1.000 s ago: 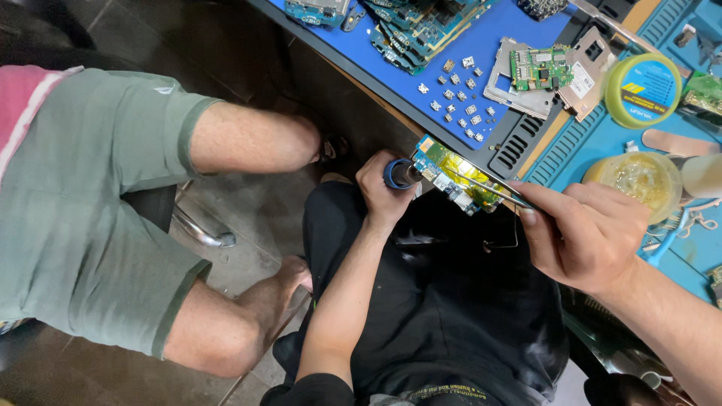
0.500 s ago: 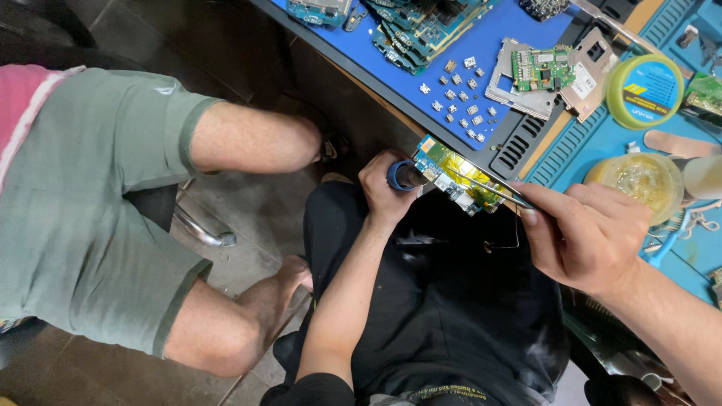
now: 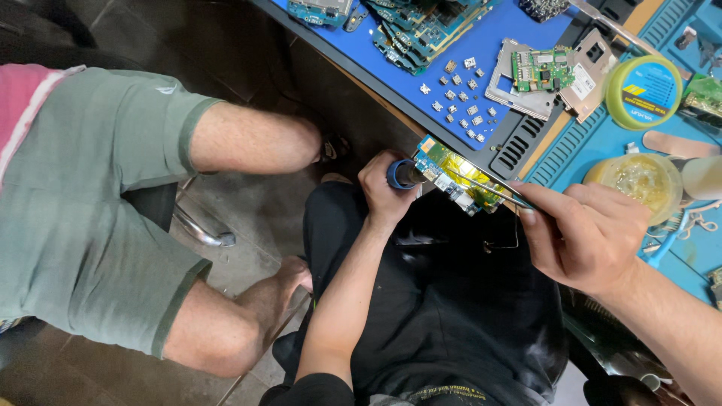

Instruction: The person uses a soldering iron and tweezers to work on a small circuit board held in their left hand. They apply heat to specific points on the board while using the tweezers to manipulate small components. The person occasionally picks up small parts from the workbench to place onto the board.

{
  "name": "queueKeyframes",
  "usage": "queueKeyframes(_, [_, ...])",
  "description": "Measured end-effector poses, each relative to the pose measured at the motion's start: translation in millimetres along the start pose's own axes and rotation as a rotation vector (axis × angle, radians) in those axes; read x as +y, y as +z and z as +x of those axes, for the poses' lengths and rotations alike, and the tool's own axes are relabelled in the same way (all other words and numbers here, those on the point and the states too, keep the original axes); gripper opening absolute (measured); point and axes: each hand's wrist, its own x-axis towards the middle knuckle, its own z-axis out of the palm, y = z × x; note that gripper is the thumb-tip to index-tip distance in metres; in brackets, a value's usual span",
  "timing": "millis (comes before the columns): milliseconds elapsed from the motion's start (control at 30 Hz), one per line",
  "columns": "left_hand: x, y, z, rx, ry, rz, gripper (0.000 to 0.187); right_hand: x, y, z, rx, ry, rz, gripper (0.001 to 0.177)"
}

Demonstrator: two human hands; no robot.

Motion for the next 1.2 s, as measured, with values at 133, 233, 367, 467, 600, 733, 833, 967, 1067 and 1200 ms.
queueKeyframes(133, [0.2,-1.0,0.4,-0.017,0.017,-0.006,0.020,-1.1,-0.4,2.8,0.012,-0.011,-0.008,0.032])
queueKeyframes(233, [-0.3,-0.6,0.2,0.001,0.023,-0.012,0.017,-0.1,-1.2,2.4,0.017,-0.034,-0.035,0.028])
queueKeyframes(367, [0.6,-1.1,0.6,0.012,0.012,-0.002,0.015,-0.1,-2.9,2.4,0.039,-0.066,-0.062,0.022])
queueKeyframes(467, [3.0,-1.7,2.5,0.013,0.018,-0.008,0.015,-0.9,-2.9,4.6,0.048,-0.068,-0.069,0.019])
queueKeyframes(600, [3.6,-2.0,2.6,0.019,0.026,-0.012,0.015,0.1,-1.6,2.8,0.033,-0.062,-0.061,0.018])
queueKeyframes(733, [0.1,-1.7,0.7,0.013,0.035,-0.011,0.018,0.1,-1.5,2.8,0.025,-0.055,-0.037,0.019])
queueKeyframes(833, [1.7,-1.7,1.4,0.016,0.031,-0.010,0.017,1.7,-1.1,0.9,0.008,-0.056,-0.062,0.020])
queueKeyframes(967, [2.0,-1.2,0.7,0.017,0.030,-0.008,0.017,2.5,-0.3,1.3,0.000,-0.061,-0.075,0.021])
queueKeyframes(1067, [1.4,-0.6,0.5,0.010,0.034,-0.013,0.017,2.3,-0.6,2.4,-0.012,-0.059,-0.080,0.022])
queueKeyframes(1200, [1.8,-0.9,1.1,0.010,0.029,-0.004,0.018,1.9,-0.9,3.5,-0.016,-0.054,-0.076,0.022])
